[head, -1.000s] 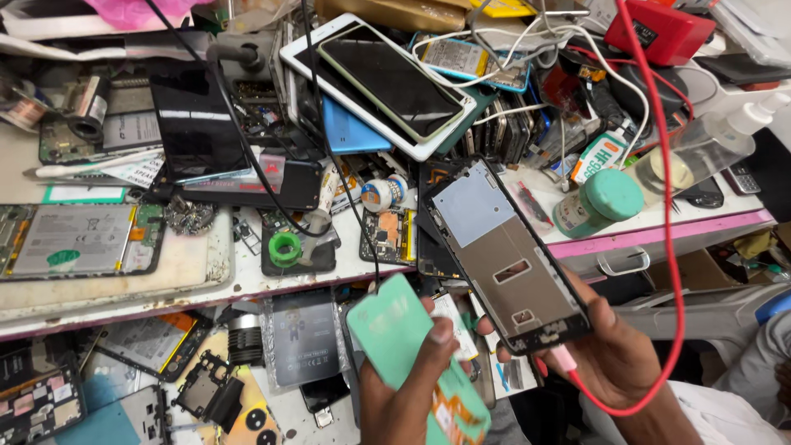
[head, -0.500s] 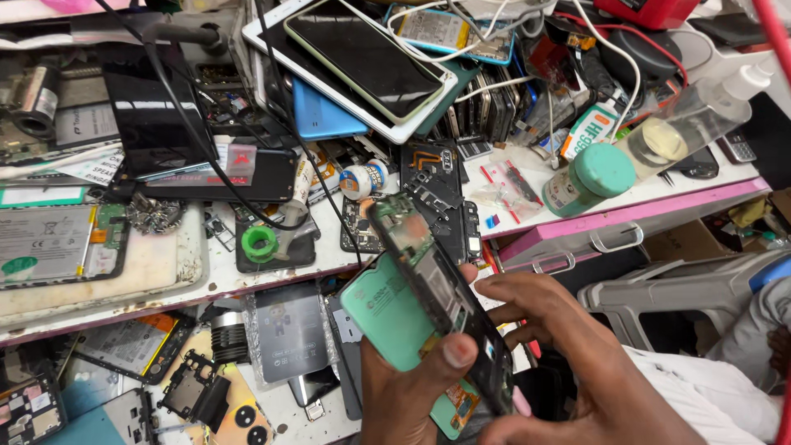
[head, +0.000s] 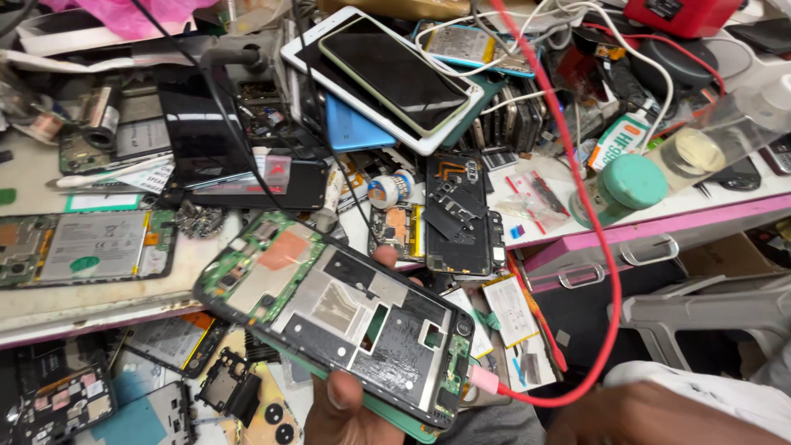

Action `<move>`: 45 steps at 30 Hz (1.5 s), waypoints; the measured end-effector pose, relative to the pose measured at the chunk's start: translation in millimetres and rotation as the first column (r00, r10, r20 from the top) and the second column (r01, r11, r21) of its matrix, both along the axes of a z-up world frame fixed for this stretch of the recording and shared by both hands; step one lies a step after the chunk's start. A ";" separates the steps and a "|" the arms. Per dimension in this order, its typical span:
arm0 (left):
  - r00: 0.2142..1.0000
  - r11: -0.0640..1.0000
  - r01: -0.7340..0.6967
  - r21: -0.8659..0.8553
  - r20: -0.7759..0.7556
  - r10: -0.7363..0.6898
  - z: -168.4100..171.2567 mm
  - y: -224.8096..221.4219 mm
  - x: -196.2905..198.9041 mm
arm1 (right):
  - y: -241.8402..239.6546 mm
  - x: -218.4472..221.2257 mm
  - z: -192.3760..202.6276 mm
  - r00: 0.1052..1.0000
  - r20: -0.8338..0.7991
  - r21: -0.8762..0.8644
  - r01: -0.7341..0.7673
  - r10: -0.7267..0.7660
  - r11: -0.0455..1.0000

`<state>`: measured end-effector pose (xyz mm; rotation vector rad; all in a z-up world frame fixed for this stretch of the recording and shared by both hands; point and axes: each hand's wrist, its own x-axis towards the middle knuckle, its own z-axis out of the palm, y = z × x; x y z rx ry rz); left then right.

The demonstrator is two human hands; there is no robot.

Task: The person disassembles a smartphone, removes the battery and internal components, and manipulates the motherboard and casing. The person handles the device with both hands, detaching parts and inspecting the interior.

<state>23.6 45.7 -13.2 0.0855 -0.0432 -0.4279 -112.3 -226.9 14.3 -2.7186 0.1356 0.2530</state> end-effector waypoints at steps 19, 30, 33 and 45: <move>0.991 0.993 0.097 0.062 0.083 -0.102 -2.4 -5.2 -16.4 | 76.5 14.0 42.2 0.907 0.388 0.516 -0.070 -0.161 0.854; 0.988 0.991 0.119 0.057 0.089 -0.123 -5.4 -7.1 -14.9 | 72.5 9.4 30.4 0.866 0.486 0.431 -0.122 -0.117 0.894; 0.988 0.991 0.116 0.060 0.095 -0.122 -5.3 -6.0 -13.9 | 68.9 9.3 22.2 0.868 0.488 0.408 -0.134 -0.092 0.903; 0.989 0.991 0.120 0.067 0.082 -0.125 -4.4 -2.7 -16.6 | 62.0 8.7 21.4 0.864 0.503 0.317 -0.195 0.009 0.928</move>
